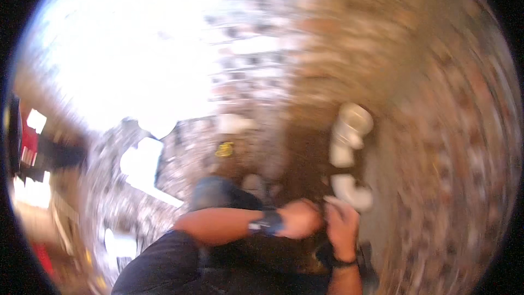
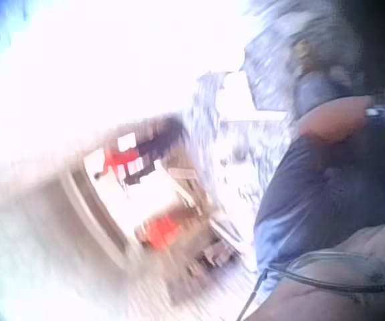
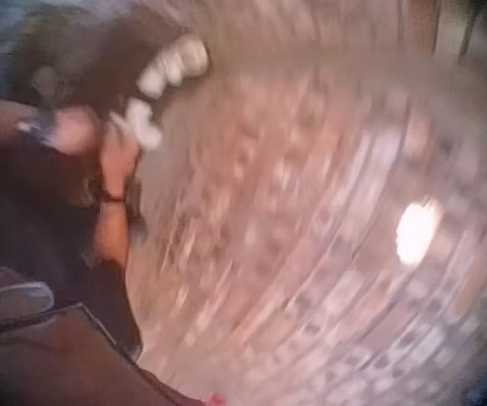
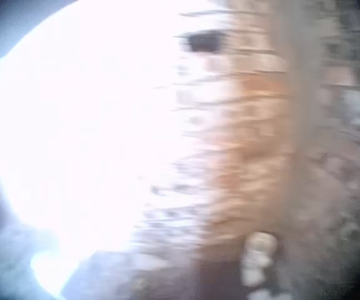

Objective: The person applies adhesive from a bottle to several PVC pipe fittings and pipe sections using a brush-tip applicator, then joins the sections together to form a drainage assembly in a trench. The person also uses a tape measure to check the length of a pipe section.

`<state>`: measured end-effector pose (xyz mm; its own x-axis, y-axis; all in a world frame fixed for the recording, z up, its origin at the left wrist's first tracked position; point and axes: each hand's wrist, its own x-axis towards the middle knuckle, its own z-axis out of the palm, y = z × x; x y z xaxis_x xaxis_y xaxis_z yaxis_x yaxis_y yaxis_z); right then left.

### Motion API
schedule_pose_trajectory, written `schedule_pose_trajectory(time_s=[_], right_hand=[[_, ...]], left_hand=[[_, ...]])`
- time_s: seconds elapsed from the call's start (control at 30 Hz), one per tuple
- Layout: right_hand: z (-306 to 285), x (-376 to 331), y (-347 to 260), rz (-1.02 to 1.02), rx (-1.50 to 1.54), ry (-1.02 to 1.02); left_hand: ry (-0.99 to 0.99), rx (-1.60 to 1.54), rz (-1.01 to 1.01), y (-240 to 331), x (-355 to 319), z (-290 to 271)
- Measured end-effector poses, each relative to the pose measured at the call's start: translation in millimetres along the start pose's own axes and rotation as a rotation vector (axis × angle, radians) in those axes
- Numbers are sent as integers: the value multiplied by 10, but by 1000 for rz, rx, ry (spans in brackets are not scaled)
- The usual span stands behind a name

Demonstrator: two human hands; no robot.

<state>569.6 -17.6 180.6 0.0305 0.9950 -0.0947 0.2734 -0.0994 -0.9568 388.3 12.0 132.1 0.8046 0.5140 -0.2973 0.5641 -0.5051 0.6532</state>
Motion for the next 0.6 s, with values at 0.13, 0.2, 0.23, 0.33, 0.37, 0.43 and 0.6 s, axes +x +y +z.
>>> schedule_pose_trajectory(time_s=[0.13,0.2,0.23,0.33,0.37,0.43,0.6], right_hand=[[60,52,143,135,88,40],[98,132,185,22,47,-33],[94,105,185,-51,-23,-63],[113,42,112,-171,-250,-124],[154,43,84,-192,-242,-148],[203,2,46,237,57,4],[260,67,160,104,-77,-23]], left_hand=[[280,168,153,112,161,204],[298,161,162,120,205,188],[310,163,158,129,212,163],[341,163,136,122,165,59],[350,163,133,129,143,25],[367,161,122,129,105,-38],[391,155,112,110,82,-117]])
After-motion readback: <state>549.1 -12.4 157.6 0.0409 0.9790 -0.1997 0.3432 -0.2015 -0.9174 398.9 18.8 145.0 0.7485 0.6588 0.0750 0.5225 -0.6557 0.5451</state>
